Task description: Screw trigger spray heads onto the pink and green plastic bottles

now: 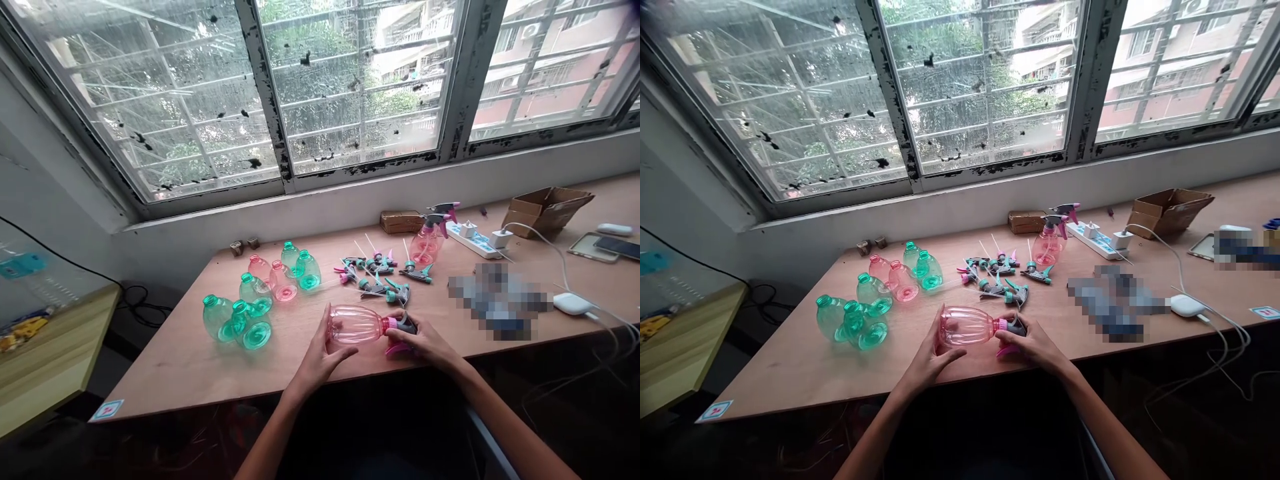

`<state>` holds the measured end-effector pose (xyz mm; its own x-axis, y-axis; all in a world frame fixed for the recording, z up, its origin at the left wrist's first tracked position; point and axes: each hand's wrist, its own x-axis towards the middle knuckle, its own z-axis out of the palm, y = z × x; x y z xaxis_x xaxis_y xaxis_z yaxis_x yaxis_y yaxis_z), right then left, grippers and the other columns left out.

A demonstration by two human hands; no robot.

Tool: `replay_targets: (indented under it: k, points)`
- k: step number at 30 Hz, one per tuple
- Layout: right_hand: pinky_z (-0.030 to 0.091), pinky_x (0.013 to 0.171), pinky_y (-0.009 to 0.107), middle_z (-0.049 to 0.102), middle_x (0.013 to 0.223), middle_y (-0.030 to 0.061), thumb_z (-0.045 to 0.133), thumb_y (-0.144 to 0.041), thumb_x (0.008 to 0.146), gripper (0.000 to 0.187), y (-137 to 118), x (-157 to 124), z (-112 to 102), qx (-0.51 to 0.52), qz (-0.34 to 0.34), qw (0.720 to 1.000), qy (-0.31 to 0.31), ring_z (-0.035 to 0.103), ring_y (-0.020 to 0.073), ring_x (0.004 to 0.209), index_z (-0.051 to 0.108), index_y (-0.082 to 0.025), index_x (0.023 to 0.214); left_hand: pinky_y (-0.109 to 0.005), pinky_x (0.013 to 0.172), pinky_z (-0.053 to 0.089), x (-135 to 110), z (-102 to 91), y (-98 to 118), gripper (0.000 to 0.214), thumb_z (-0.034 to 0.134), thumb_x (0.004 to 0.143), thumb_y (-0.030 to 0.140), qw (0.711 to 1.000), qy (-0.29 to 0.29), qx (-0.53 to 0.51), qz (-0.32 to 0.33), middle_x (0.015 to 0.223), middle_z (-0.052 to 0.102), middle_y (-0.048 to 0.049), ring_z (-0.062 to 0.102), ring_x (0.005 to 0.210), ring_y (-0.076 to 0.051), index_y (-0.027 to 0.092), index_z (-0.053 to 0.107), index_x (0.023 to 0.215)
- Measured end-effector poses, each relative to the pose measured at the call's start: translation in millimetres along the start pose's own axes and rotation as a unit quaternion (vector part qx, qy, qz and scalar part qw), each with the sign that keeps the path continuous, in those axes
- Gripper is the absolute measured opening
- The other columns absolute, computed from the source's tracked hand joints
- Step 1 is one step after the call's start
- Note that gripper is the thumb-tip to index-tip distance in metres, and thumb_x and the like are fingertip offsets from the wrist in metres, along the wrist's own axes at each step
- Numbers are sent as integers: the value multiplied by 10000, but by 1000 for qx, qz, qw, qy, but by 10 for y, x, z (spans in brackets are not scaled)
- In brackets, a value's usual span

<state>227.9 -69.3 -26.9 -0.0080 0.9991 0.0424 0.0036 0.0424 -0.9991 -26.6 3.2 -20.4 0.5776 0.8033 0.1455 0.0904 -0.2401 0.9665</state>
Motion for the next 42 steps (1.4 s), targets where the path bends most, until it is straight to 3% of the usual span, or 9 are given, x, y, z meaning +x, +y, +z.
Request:
replay_targets:
  k: [5,11,20,23,26,33,39,42]
  points:
    - [569,701,331,719,759,23,737,-480,822,384,-5,15,21,4,-9,1000,10,679,196,714,613,-166,1004,-506,1129,341,-5,2,-9,1033,786,802,341,1000,-5,-1,2,1272,569,-121,551,1230,-283,259,93,1564]
    - [597,703,337,721,785,3,766,-467,796,407,9,17,6,5,-12,1000,5,703,205,728,589,-196,1043,-483,1098,379,16,-16,-47,954,781,811,331,1000,-9,-1,8,1306,546,-140,561,1196,-280,246,181,1547]
    - [627,668,369,700,738,-2,768,-479,791,381,41,3,10,30,16,999,5,696,210,689,592,-200,982,-519,1188,253,-1,-18,1,1042,775,818,312,999,-18,22,30,1480,465,-114,454,1359,-304,319,52,1568]
    - [621,680,367,708,750,-6,773,-475,786,391,54,8,1,25,9,1000,1,700,209,689,589,-203,999,-526,1157,308,-5,-15,-9,1154,837,746,362,1000,-23,-9,0,1425,509,-164,490,1322,-333,255,41,1574]
    - [618,701,365,714,784,1,776,-455,792,408,59,15,-7,13,2,1000,-1,705,209,709,592,-198,1049,-521,1120,359,-5,-20,-27,1060,783,802,404,999,-23,-22,-25,1327,582,-171,528,1282,-328,219,81,1574]
    - [639,668,392,674,745,-8,777,-468,790,406,64,12,3,58,31,998,13,685,209,692,601,-193,1032,-502,1166,294,-1,-32,-7,1027,777,815,330,1000,-19,-4,11,1317,582,-116,527,1285,-286,274,84,1571]
    - [636,670,371,687,736,-9,784,-455,790,391,99,25,-6,59,25,998,2,673,191,680,596,-197,1015,-513,1143,338,1,-36,-41,1006,757,830,373,1000,-14,-7,-10,1359,547,-147,505,1307,-318,249,90,1572]
    - [634,655,362,684,745,-5,776,-452,800,377,115,32,-14,70,23,997,9,666,192,696,608,-201,1026,-494,1209,212,0,-32,-47,945,771,819,341,999,-1,31,19,1500,405,-126,355,1423,-324,278,186,1558]
